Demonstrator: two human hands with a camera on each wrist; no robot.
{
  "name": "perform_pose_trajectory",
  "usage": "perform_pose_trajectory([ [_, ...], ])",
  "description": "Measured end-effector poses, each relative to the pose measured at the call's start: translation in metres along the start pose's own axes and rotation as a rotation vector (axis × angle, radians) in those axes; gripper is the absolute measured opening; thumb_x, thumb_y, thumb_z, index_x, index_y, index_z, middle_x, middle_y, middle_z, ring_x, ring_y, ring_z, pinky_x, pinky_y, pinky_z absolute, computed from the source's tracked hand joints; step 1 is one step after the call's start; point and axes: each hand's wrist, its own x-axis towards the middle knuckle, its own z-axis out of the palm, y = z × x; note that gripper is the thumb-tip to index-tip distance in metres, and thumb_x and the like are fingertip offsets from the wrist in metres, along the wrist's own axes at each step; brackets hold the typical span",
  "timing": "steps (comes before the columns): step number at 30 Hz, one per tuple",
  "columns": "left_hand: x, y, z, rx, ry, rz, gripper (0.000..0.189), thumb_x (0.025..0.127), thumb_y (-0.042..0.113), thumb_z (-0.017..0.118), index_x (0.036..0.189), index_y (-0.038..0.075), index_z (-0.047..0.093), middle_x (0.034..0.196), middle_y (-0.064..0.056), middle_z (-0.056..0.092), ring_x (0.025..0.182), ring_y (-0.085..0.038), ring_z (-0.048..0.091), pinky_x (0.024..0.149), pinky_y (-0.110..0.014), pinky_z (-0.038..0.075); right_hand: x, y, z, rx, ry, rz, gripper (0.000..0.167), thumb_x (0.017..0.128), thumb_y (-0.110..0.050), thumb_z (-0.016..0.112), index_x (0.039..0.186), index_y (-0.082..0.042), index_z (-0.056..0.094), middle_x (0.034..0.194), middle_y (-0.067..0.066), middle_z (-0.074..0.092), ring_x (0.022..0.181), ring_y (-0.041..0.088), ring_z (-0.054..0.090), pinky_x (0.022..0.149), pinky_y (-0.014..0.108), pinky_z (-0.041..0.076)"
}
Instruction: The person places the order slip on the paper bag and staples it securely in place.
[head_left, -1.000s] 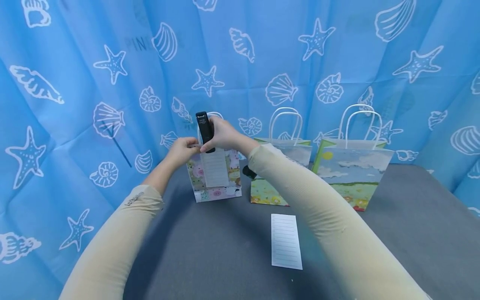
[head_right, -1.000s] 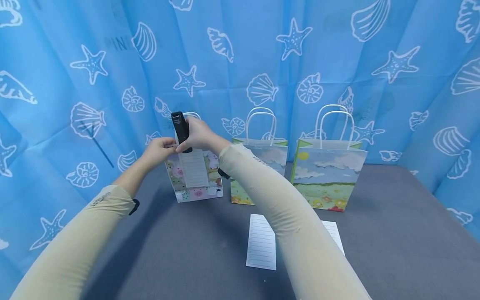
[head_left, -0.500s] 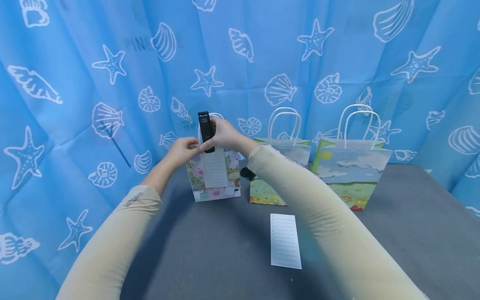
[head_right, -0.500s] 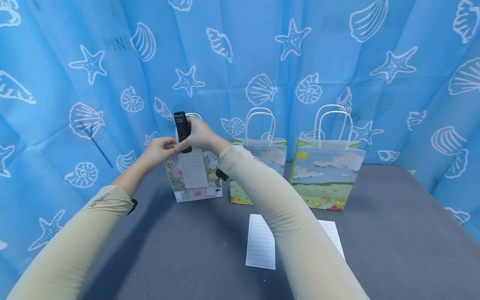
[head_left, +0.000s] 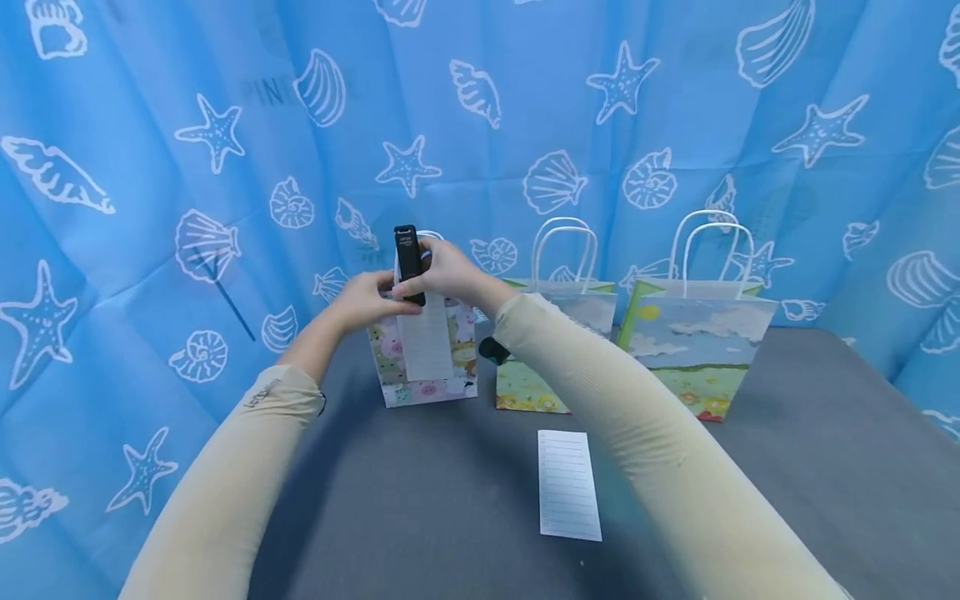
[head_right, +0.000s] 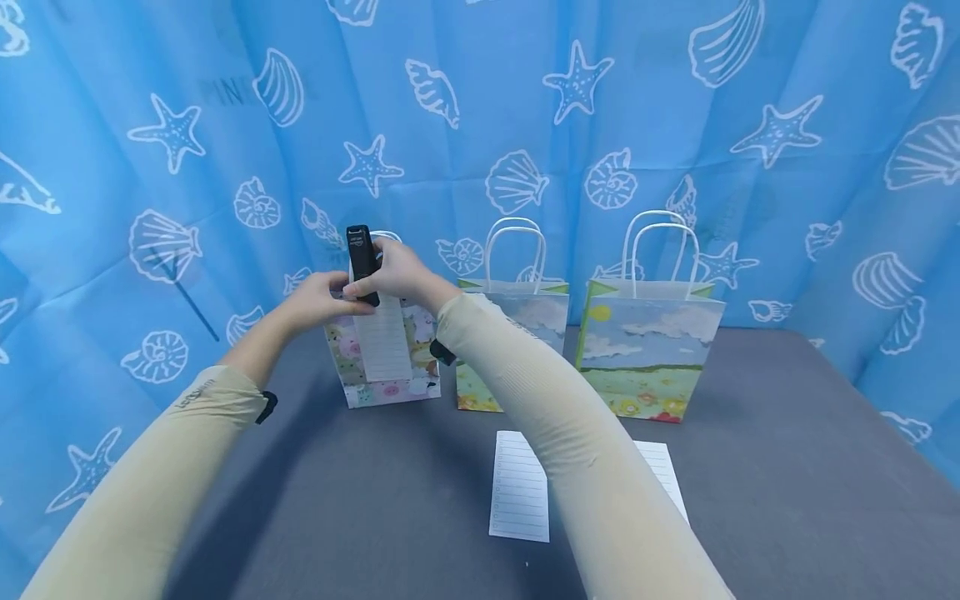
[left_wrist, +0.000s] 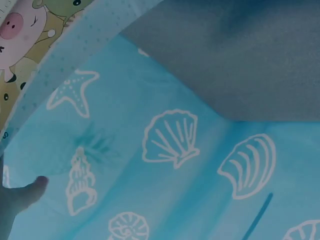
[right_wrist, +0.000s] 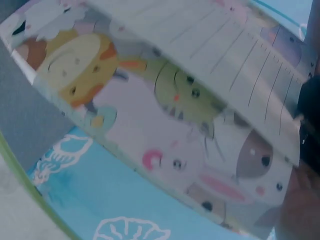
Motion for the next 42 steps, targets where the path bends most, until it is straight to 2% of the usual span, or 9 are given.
perform_pose_trajectory([
  [8,-0.004,-0.006,0.01,-0.022,0.134,0.034,0.045,0.082,0.031,0.08,0.113,0.001,0.067,0.108,-0.018,0.068,0.1,-0.031,0.063,0.081,-0.045,0.049,0.0,0.004,0.003,0.067,-0.014,-0.005,0.066,0.082,-0.017,0.08,0.136,-0.003,0.044,0.107,0.012,0.063,0.096,0.022,0.062,0.084,0.037,0.048],
  [12,-0.004,-0.006,0.013,0.015,0.208,0.078,0.039,0.082,0.026,0.08,0.108,0.0,0.07,0.098,-0.018,0.07,0.097,-0.033,0.065,0.109,-0.049,0.027,0.0,0.003,0.009,0.131,0.048,0.011,0.063,0.081,-0.012,0.08,0.135,-0.005,0.047,0.109,0.012,0.065,0.098,0.023,0.062,0.086,0.037,0.048],
  [14,-0.003,-0.006,0.011,0.034,0.23,0.09,0.037,0.082,0.026,0.08,0.106,0.0,0.07,0.094,-0.018,0.071,0.098,-0.034,0.064,0.113,-0.05,0.014,0.0,0.0,0.011,0.153,0.078,0.016,0.063,0.081,-0.01,0.08,0.135,-0.006,0.048,0.11,0.012,0.065,0.1,0.024,0.061,0.088,0.039,0.047],
  [17,-0.002,-0.007,0.008,0.081,0.203,0.089,0.039,0.082,0.03,0.079,0.106,0.0,0.07,0.098,-0.018,0.07,0.102,-0.035,0.062,0.114,-0.052,0.011,0.001,-0.002,0.012,0.143,0.089,0.031,0.063,0.081,-0.01,0.081,0.135,-0.006,0.049,0.111,0.012,0.064,0.101,0.024,0.061,0.089,0.039,0.047],
  [21,-0.004,-0.011,0.002,0.258,0.142,0.116,0.042,0.081,0.036,0.079,0.105,0.003,0.068,0.107,-0.016,0.067,0.111,-0.035,0.056,0.112,-0.058,0.006,0.0,-0.003,0.011,0.1,0.04,0.026,0.063,0.082,-0.013,0.08,0.134,-0.005,0.047,0.111,0.012,0.063,0.1,0.024,0.061,0.087,0.039,0.048],
  [27,-0.008,-0.017,-0.002,0.419,0.16,0.144,0.039,0.087,0.029,0.075,0.115,0.002,0.067,0.112,-0.017,0.065,0.118,-0.036,0.05,0.109,-0.065,0.001,-0.001,-0.002,0.008,0.181,0.031,-0.006,0.065,0.084,-0.014,0.078,0.137,-0.003,0.041,0.115,0.013,0.058,0.105,0.024,0.058,0.088,0.036,0.048],
  [33,-0.004,-0.019,0.002,0.413,0.162,0.112,0.031,0.09,0.029,0.071,0.105,0.002,0.067,0.102,-0.016,0.066,0.109,-0.035,0.053,0.108,-0.066,0.003,-0.013,-0.005,0.0,0.388,0.131,0.008,0.063,0.088,-0.015,0.073,0.14,-0.003,0.037,0.125,0.017,0.055,0.114,0.028,0.057,0.092,0.034,0.048],
  [38,-0.001,-0.019,-0.002,0.358,0.147,0.101,0.023,0.091,0.027,0.07,0.085,0.007,0.061,0.079,-0.009,0.061,0.086,-0.031,0.055,0.105,-0.069,0.007,-0.032,-0.016,-0.013,0.486,0.21,0.027,0.065,0.088,-0.017,0.073,0.141,-0.003,0.038,0.126,0.017,0.056,0.115,0.028,0.057,0.09,0.039,0.049],
  [42,-0.002,-0.019,-0.004,0.334,0.145,0.097,0.022,0.092,0.027,0.069,0.091,0.006,0.062,0.087,-0.012,0.063,0.091,-0.034,0.056,0.103,-0.071,0.008,-0.056,-0.024,-0.026,0.526,0.243,0.027,0.059,0.091,-0.019,0.069,0.14,-0.003,0.04,0.126,0.016,0.057,0.112,0.029,0.056,0.091,0.044,0.048],
])
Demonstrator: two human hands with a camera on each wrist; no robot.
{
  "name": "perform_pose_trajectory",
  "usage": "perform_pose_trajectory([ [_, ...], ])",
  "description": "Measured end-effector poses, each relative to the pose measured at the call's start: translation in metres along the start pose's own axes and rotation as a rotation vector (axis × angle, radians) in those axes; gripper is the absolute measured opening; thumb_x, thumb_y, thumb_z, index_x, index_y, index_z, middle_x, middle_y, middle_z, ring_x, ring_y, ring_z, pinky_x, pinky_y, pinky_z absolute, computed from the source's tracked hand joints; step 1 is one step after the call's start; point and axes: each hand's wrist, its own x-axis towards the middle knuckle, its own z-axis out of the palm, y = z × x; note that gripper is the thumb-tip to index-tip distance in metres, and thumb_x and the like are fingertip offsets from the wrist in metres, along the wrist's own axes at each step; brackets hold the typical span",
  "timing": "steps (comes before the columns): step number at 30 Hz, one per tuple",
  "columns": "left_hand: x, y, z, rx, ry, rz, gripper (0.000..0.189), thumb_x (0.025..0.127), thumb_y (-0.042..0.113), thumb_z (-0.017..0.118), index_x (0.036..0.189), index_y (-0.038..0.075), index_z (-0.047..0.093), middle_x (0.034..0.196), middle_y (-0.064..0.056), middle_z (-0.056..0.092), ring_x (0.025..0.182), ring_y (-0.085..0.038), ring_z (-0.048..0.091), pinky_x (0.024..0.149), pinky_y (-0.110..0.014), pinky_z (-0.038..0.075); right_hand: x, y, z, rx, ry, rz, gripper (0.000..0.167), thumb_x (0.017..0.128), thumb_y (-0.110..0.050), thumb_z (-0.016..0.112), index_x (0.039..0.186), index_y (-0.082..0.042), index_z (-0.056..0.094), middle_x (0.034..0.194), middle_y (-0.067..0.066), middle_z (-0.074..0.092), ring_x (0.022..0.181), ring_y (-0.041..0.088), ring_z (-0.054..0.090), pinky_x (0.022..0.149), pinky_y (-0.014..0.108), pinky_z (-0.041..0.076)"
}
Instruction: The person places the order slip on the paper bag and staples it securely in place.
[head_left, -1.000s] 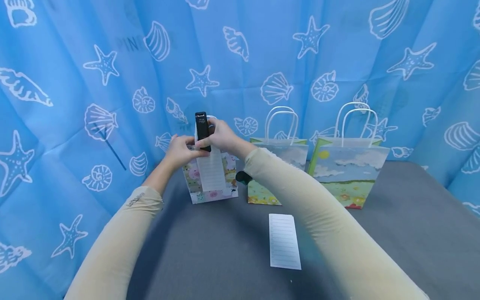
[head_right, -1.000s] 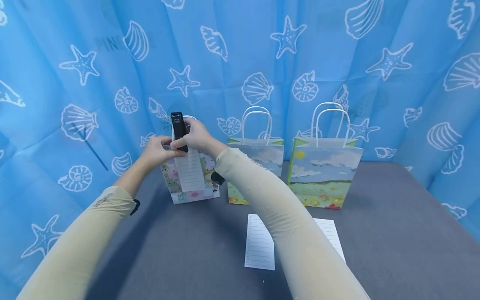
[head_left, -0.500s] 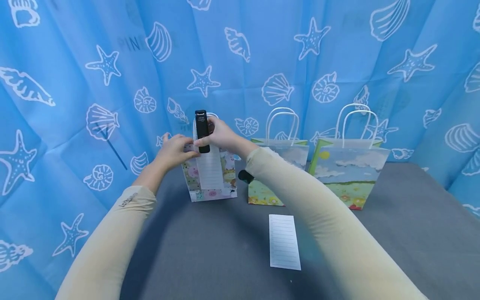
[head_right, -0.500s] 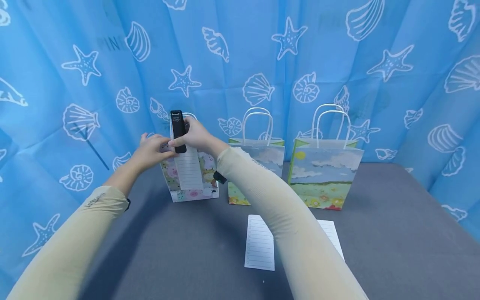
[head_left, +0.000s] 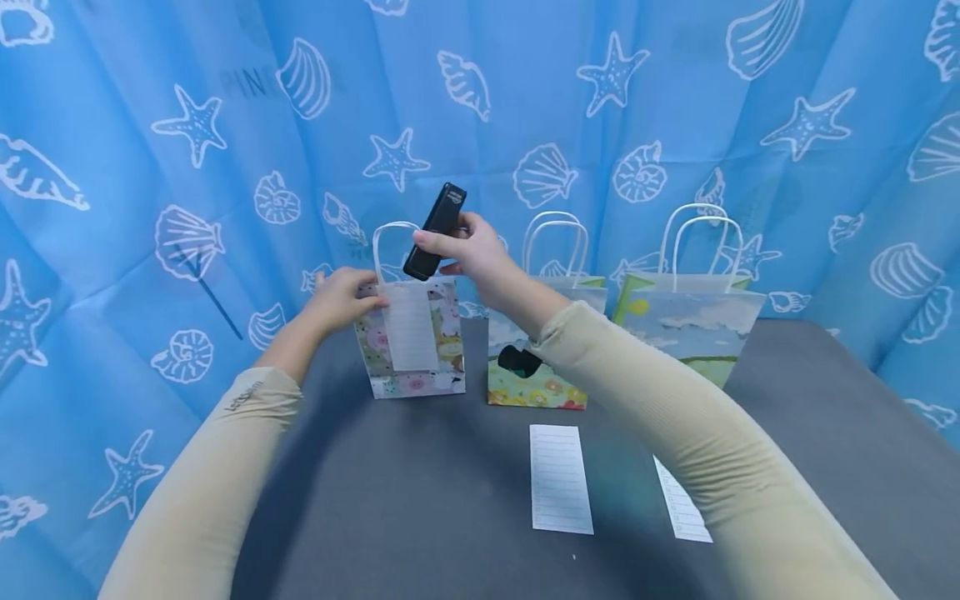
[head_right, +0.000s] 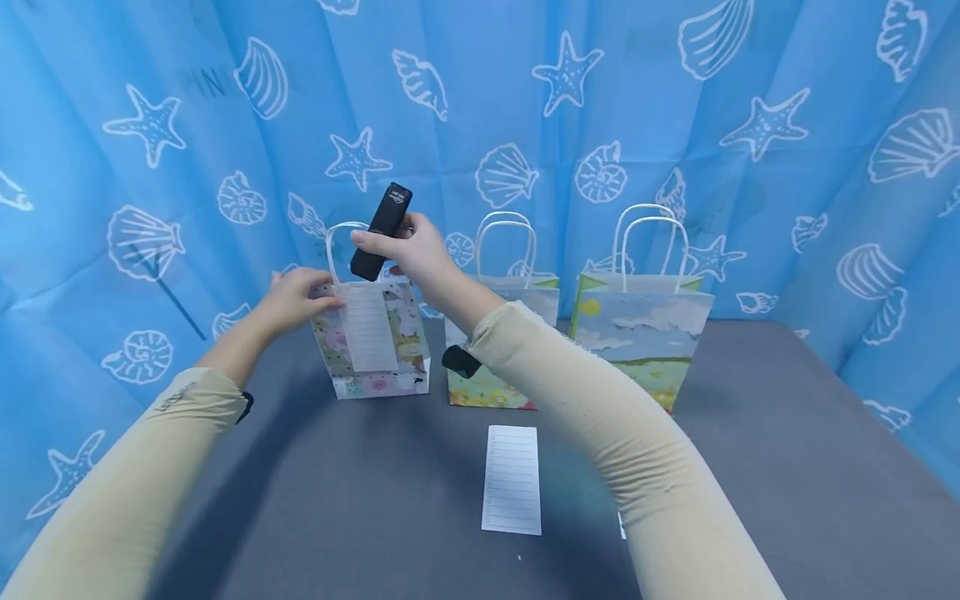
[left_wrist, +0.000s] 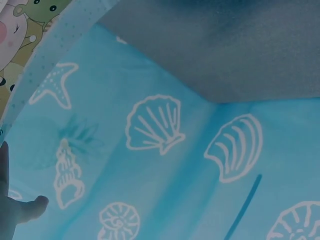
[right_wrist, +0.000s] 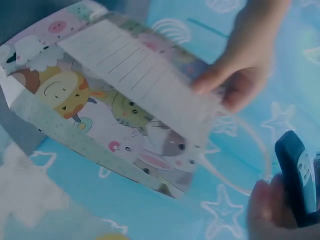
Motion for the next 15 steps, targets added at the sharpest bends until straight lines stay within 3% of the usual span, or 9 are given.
perform_pose_trajectory([
  [3,-0.003,0.002,0.0,-0.019,-0.001,-0.017,0.03,0.093,0.028,0.067,0.11,0.003,0.063,0.114,-0.019,0.062,0.116,-0.039,0.049,0.105,-0.071,0.003,-0.019,-0.007,-0.013,0.025,-0.006,-0.023,0.054,0.094,-0.02,0.064,0.139,-0.002,0.039,0.128,0.018,0.056,0.111,0.029,0.056,0.086,0.042,0.049],
  [6,-0.007,0.006,-0.001,-0.045,0.024,-0.051,0.045,0.096,0.029,0.064,0.131,0.002,0.055,0.138,-0.022,0.049,0.136,-0.041,0.031,0.107,-0.068,0.0,-0.036,-0.011,-0.028,0.065,0.002,-0.058,0.054,0.095,-0.018,0.059,0.14,0.0,0.034,0.131,0.021,0.053,0.113,0.03,0.056,0.08,0.039,0.05],
  [9,-0.012,0.009,-0.001,-0.067,0.07,-0.067,0.05,0.098,0.028,0.061,0.138,0.001,0.048,0.145,-0.022,0.042,0.139,-0.04,0.025,0.108,-0.066,0.002,-0.054,-0.014,-0.046,0.107,0.027,-0.098,0.058,0.097,-0.02,0.057,0.142,0.001,0.029,0.128,0.024,0.054,0.11,0.028,0.059,0.077,0.035,0.051],
  [12,-0.019,0.008,0.0,-0.071,0.128,-0.05,0.048,0.098,0.025,0.06,0.138,0.001,0.048,0.144,-0.022,0.042,0.138,-0.041,0.027,0.108,-0.065,0.006,-0.07,-0.015,-0.067,0.142,0.06,-0.125,0.089,0.085,-0.04,0.074,0.145,0.002,0.023,0.119,0.021,0.058,0.1,0.024,0.062,0.074,0.032,0.052],
  [15,-0.028,0.008,0.001,-0.074,0.179,-0.032,0.045,0.098,0.021,0.06,0.136,0.0,0.049,0.142,-0.023,0.043,0.137,-0.042,0.027,0.108,-0.065,0.008,-0.085,-0.016,-0.088,0.141,0.104,-0.129,0.106,0.075,-0.052,0.076,0.147,0.002,0.019,0.118,0.017,0.055,0.099,0.023,0.062,0.071,0.027,0.052],
])
